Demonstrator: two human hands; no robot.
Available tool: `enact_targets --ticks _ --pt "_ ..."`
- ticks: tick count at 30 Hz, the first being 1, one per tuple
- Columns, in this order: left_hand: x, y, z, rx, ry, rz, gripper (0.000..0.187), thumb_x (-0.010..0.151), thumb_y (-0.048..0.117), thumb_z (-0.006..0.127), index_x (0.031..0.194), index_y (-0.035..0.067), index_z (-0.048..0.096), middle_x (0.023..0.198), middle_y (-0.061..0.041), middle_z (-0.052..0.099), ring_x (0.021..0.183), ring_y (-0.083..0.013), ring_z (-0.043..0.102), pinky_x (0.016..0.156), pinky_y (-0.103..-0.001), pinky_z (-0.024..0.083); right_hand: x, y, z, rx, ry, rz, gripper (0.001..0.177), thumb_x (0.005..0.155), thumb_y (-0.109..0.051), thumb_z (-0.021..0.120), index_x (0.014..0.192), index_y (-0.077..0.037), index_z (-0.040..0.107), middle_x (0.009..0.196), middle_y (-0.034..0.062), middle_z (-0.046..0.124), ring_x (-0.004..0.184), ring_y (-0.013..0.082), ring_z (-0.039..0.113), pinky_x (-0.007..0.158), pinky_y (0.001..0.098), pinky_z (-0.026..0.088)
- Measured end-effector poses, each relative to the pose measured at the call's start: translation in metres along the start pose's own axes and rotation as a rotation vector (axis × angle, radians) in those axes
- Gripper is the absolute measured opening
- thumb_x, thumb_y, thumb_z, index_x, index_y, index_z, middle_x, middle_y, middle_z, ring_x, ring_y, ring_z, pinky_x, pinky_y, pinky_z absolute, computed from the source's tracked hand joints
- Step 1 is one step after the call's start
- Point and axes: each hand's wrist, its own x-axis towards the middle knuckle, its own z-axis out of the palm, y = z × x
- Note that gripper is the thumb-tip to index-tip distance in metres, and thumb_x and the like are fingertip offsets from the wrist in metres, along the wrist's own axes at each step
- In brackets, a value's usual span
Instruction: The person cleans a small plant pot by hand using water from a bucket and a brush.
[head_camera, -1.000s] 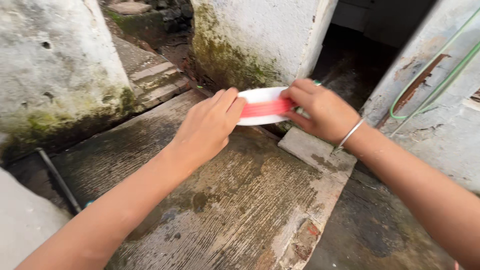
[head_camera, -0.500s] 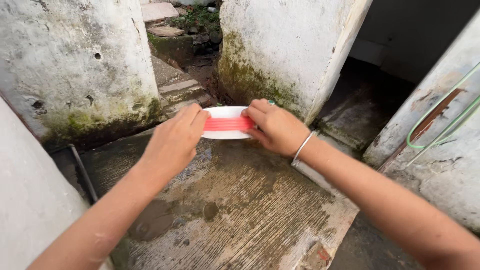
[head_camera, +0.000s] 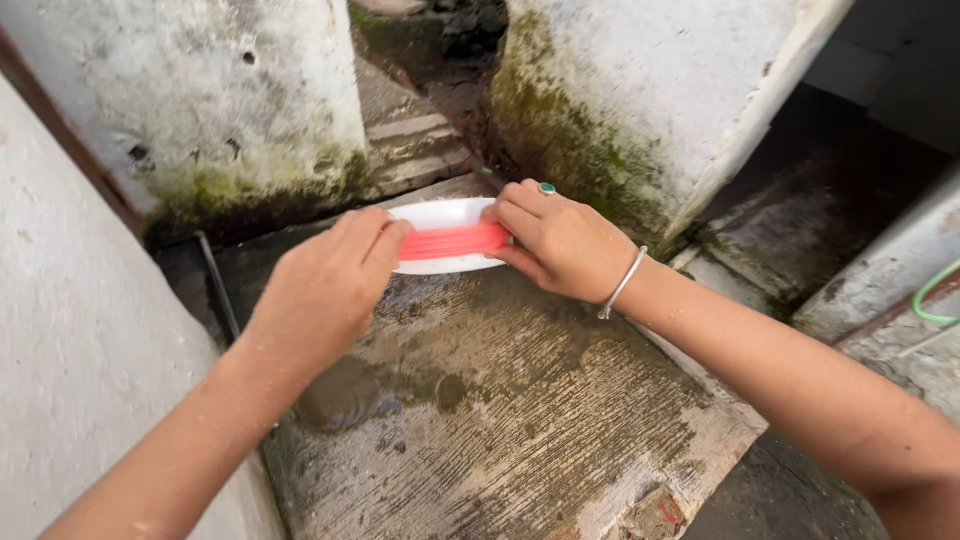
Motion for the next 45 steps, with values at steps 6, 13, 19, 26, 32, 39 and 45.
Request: enact_targets --ticks 6,13,19,26,32,39,45 --pt "-0.017 -0.009 -0.016 0.012 -0.013 -0.114 0.039 0.077 -0.006 0.063 0.115 -0.003 0.062 0.110 -0.013 0.062 0.098 -0.0302 0.066 0.079 -0.038 0.055 0.018 -0.012 0.017 -0.011 0.043 -0.030 0.034 0.091 -0.016 0.073 0.117 0.000 0.058 0.105 0.0142 0.057 0.095 0.0350 0.063 0.077 0.0434 0.055" --pt "-0.043 0.003 -0.009 -0.016 -0.070 -0.219 0.047 0.068 -0.009 0.062 0.115 -0.004 0.063 0.114 -0.015 0.065 0.099 -0.0306 0.067 0.079 -0.037 0.056 0.012 -0.023 0.044 0.106 0.048 -0.016 0.036 0.091 -0.015 0.071 0.120 0.001 0.057 0.106 0.0142 0.058 0.087 0.0341 0.065 0.072 0.0409 0.056" --pt "-0.050 0.017 -0.010 -0.115 -0.073 -0.135 0.038 0.079 0.011 0.073 0.114 -0.004 0.064 0.109 -0.015 0.066 0.094 -0.0305 0.067 0.077 -0.039 0.056 -0.012 -0.029 0.028 0.087 -0.017 0.024 0.034 0.089 -0.016 0.072 0.117 0.001 0.059 0.104 0.0147 0.058 0.086 0.0337 0.065 0.069 0.0413 0.056" --pt "-0.039 0.023 -0.012 -0.110 -0.052 -0.117 0.037 0.081 0.010 0.071 0.115 -0.003 0.063 0.109 -0.015 0.067 0.095 -0.0312 0.069 0.076 -0.038 0.056 -0.019 -0.026 0.028 0.046 0.045 -0.017 0.033 0.091 -0.016 0.071 0.116 0.001 0.060 0.105 0.0137 0.058 0.089 0.0343 0.066 0.071 0.0414 0.056" --pt "-0.005 0.031 0.007 -0.099 -0.035 -0.058 0.032 0.086 0.006 0.068 0.116 -0.004 0.062 0.112 -0.015 0.065 0.099 -0.0304 0.067 0.079 -0.038 0.056 -0.042 -0.012 0.000 -0.015 0.035 0.073 0.032 0.090 -0.015 0.071 0.116 0.001 0.059 0.104 0.0157 0.057 0.083 0.0316 0.064 0.071 0.0405 0.056" --pt "0.052 0.052 0.034 -0.219 0.024 0.104 0.034 0.086 0.001 0.067 0.119 -0.003 0.059 0.112 -0.015 0.061 0.100 -0.0314 0.064 0.079 -0.040 0.053 -0.089 -0.011 -0.050 -0.148 0.114 0.254 0.032 0.086 -0.010 0.072 0.114 -0.001 0.059 0.104 0.0159 0.057 0.096 0.0358 0.061 0.081 0.0447 0.054" --pt "0.101 0.091 0.048 -0.307 0.062 0.273 0.044 0.079 -0.005 0.065 0.122 -0.003 0.058 0.114 -0.014 0.058 0.102 -0.0314 0.062 0.080 -0.040 0.054 -0.143 -0.029 -0.099 -0.273 0.176 0.415 0.033 0.086 -0.008 0.074 0.116 -0.001 0.062 0.108 0.0152 0.059 0.099 0.0368 0.060 0.082 0.0453 0.053"
